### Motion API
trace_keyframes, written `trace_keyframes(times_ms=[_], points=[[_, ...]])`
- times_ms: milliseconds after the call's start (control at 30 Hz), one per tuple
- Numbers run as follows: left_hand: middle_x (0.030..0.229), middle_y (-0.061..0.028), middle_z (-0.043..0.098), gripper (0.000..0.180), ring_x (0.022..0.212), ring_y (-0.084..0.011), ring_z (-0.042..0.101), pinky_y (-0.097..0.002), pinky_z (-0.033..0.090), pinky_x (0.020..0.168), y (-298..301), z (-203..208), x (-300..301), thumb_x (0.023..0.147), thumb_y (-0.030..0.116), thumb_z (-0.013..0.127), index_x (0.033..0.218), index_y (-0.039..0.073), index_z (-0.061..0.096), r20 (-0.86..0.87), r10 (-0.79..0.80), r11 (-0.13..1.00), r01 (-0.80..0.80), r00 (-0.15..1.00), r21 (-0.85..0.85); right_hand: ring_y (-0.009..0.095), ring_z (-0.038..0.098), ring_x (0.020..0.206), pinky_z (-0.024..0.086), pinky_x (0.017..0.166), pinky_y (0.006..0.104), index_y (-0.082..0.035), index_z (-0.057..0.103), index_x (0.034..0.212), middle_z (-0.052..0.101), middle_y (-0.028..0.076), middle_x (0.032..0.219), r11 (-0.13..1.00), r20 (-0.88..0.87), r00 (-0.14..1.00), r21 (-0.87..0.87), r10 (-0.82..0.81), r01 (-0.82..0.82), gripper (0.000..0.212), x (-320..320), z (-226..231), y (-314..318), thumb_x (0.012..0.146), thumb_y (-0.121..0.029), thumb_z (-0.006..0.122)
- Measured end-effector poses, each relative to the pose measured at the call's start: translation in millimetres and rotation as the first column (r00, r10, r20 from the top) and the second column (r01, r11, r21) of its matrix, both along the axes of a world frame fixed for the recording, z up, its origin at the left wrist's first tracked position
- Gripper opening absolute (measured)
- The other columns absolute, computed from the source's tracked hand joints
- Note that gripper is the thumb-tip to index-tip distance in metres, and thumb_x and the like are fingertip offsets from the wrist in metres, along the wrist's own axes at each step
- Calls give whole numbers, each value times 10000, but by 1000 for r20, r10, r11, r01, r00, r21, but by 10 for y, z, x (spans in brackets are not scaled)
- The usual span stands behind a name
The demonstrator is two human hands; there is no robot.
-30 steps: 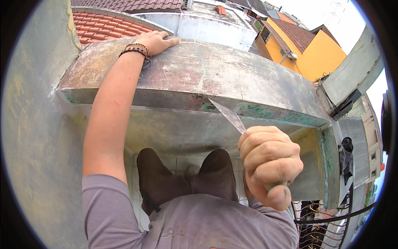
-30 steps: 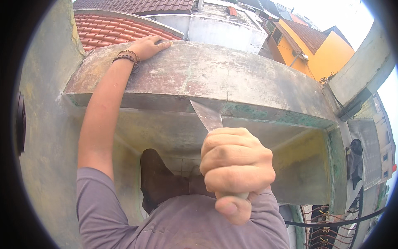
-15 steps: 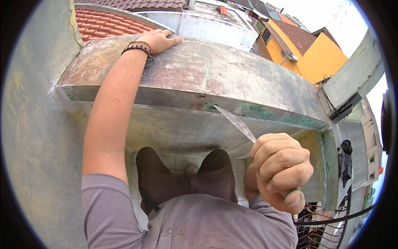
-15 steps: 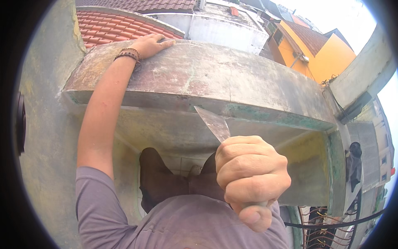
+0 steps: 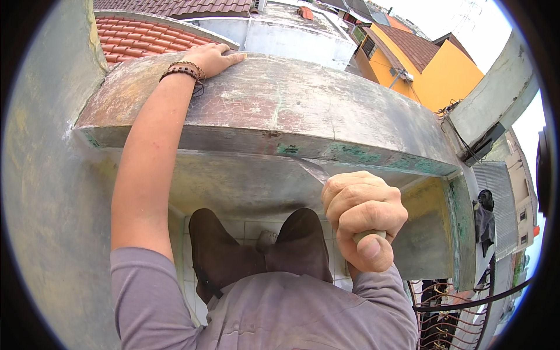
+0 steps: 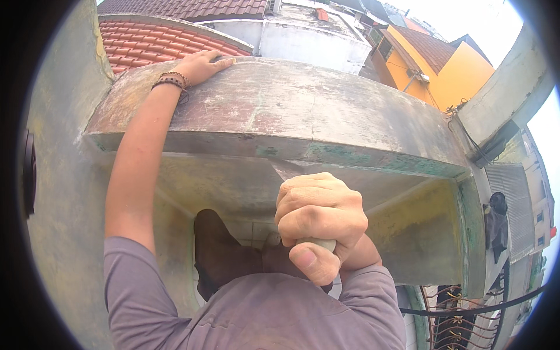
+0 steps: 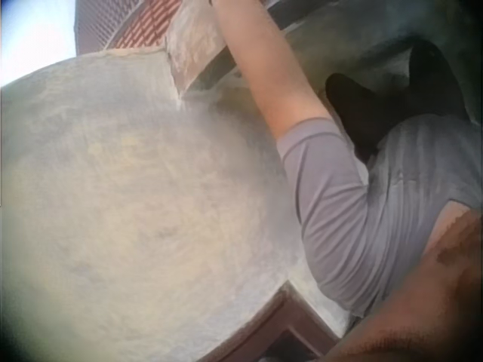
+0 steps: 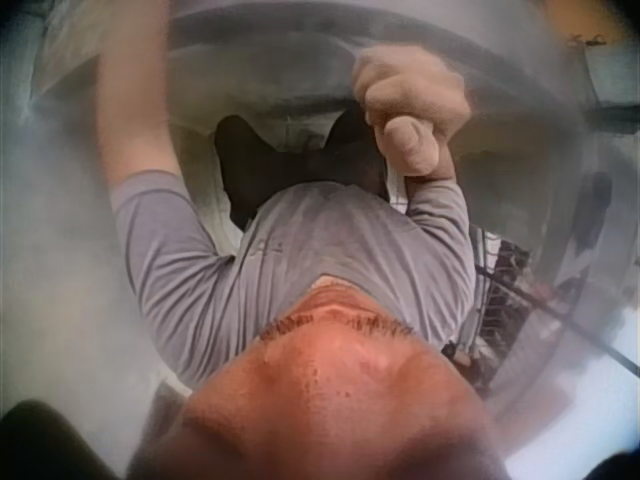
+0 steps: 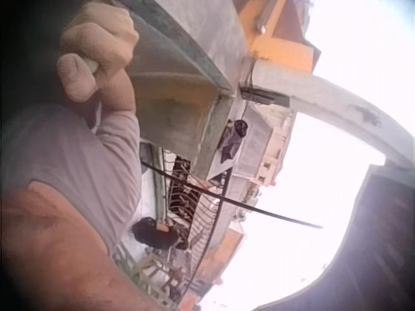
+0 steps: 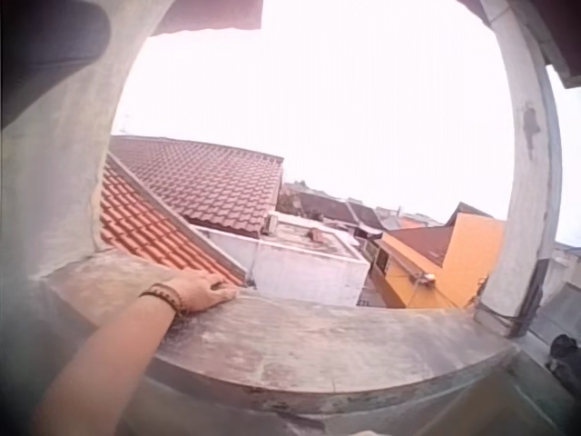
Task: The person carries a blue plastic stool and a scraper to a balcony, places the stool, and scrapes old paint from a concrete ledge. The person repeatedly scrapes along the ledge surface, removing flakes of paint.
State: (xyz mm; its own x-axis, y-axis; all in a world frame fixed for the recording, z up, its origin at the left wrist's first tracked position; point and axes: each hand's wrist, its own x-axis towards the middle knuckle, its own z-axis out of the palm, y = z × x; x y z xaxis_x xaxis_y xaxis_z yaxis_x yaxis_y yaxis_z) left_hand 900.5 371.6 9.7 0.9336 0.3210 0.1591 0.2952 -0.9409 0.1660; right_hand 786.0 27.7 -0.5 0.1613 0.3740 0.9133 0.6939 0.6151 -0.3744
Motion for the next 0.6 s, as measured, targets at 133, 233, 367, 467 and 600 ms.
trace_keyframes(times_ms=[133,233,367,467,600], points=[[1503,-161,441,800,1408,-310,392,-425,323,1160,-59,30,19,925,696,435,1451,94,462,9,-21,999,21,1000,-27,170,443,425,351,382,286,-6,568,642,497,58,556,996,95,995,83,0,-8,333,-119,159,-164,861,-257,583],[1507,-157,438,798,1409,-309,389,-428,322,1161,-48,33,-4,925,693,435,1455,97,458,3,-4,1000,4,1000,-30,160,440,417,345,378,283,-8,565,650,500,56,557,999,52,998,37,-29,27,335,-15,70,-42,870,-261,567],[1512,-153,432,793,1416,-302,381,-437,318,1166,-81,53,-13,925,696,434,1465,116,450,-4,0,1000,0,1000,-26,165,449,415,348,379,295,-4,559,658,501,57,557,998,54,998,64,-21,18,343,-86,181,-206,882,-264,554],[1509,-153,436,788,1416,-298,383,-439,318,1167,-68,14,10,926,697,431,1462,120,455,10,3,1000,-3,1000,-16,180,463,425,361,385,305,4,549,653,501,64,555,998,-7,999,48,-52,52,357,-63,140,-143,890,-263,549],[1505,-157,440,792,1411,-301,390,-433,322,1164,-44,28,-4,926,698,431,1453,107,464,8,0,1000,0,1000,-9,176,457,420,369,387,302,-2,545,642,488,57,537,998,-72,995,-8,-65,65,362,67,-82,-8,889,-266,551]])
